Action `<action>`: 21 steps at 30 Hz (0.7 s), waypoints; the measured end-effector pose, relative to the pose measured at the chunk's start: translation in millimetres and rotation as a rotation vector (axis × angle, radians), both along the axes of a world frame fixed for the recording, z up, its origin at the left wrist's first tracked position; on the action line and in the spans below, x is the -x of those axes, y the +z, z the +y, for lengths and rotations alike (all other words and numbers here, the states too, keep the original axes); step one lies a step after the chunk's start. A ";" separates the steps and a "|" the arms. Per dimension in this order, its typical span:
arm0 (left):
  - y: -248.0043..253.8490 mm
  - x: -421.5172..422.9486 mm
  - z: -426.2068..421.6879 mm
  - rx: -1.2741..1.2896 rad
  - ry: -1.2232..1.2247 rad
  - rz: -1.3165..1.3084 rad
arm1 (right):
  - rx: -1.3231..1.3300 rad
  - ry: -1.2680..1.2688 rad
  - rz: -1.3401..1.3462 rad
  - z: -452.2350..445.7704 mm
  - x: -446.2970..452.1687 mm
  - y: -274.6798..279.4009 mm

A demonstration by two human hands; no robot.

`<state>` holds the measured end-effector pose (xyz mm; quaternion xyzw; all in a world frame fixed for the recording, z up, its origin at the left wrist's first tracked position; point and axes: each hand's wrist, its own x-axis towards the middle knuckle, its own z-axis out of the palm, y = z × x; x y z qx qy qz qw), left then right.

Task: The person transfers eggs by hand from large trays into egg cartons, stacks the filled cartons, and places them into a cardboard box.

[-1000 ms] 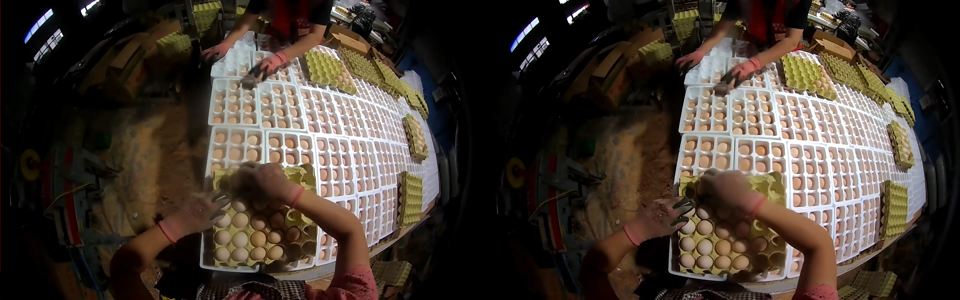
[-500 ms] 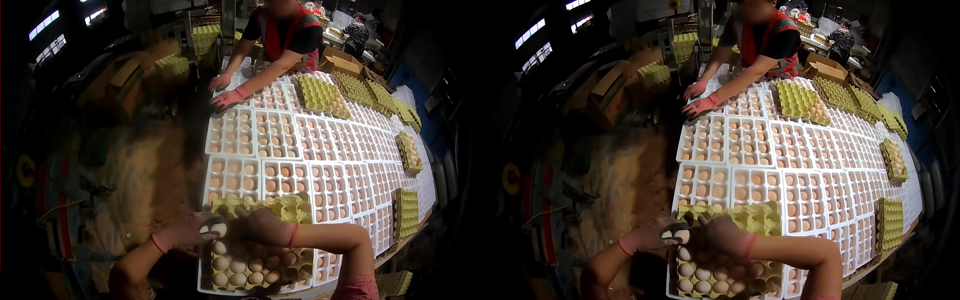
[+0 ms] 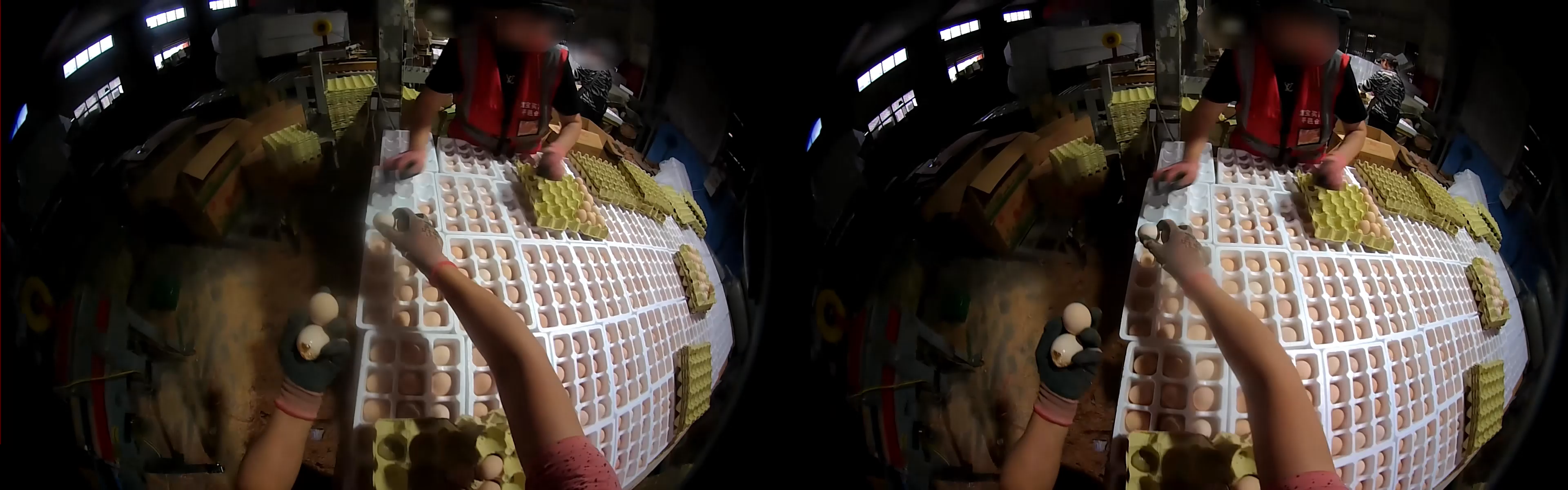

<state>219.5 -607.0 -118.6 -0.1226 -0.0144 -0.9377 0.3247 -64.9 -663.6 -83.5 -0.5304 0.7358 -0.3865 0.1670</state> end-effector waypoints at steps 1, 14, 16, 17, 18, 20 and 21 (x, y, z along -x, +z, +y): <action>-8.9 1.1 4.7 -0.018 -0.004 -0.047 | 0.072 -0.061 0.055 -16.6 4.0 -11.4; -47.7 34.8 70.8 -0.015 -0.047 -0.440 | 0.285 0.172 -0.296 -35.8 101.7 -87.2; -43.5 35.9 76.1 0.398 0.110 -0.709 | 0.260 0.375 0.247 -10.3 98.5 -73.8; -43.3 36.6 78.4 0.605 0.183 -0.842 | 0.303 0.450 0.223 -13.5 100.3 -75.7; -43.0 37.3 80.6 0.805 0.262 -0.981 | 0.274 0.382 0.270 -6.9 87.7 -57.9; -43.8 37.1 80.0 0.719 0.192 -0.965 | 0.393 0.306 0.308 -26.9 84.1 -48.4; -43.7 37.1 79.0 0.693 0.172 -0.963 | 0.457 0.164 0.447 -40.6 81.5 -44.9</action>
